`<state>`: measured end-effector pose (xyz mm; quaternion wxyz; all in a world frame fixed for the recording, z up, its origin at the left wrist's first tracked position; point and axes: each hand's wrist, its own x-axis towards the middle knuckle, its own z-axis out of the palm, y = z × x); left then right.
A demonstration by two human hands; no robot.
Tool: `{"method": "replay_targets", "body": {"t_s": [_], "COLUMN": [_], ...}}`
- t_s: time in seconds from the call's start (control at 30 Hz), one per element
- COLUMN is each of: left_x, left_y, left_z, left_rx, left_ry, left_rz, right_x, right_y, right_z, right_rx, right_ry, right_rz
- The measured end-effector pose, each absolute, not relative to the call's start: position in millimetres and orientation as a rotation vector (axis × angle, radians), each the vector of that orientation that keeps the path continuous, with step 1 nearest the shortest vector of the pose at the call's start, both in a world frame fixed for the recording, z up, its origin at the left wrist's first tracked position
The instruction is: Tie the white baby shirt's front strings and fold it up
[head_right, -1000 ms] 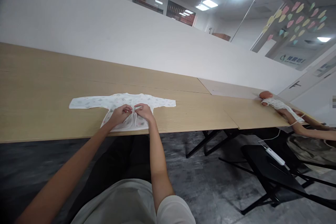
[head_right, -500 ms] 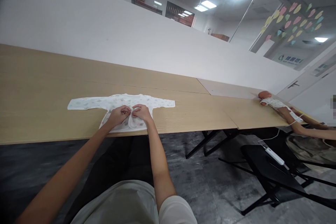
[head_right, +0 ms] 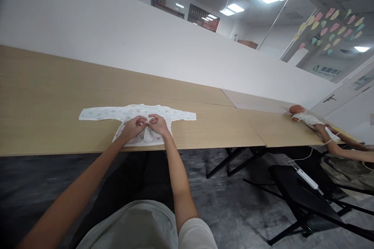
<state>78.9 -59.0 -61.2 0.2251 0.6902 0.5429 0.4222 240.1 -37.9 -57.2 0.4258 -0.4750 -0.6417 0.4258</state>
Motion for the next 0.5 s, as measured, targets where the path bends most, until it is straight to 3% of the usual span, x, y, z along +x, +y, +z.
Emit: {"method": "replay_targets", "body": {"t_s": [0.5], "left_x": [78.3], "left_y": [-57.0], "left_z": [-64.8], "left_rx": [1.974], "left_ry": [1.609], "left_rz": [1.033], "right_x": [243.4], "right_y": [-37.3], "right_z": [-55.1], "right_rx": [-1.26], "right_ry": [-1.516], "right_rz": [1.202]}}
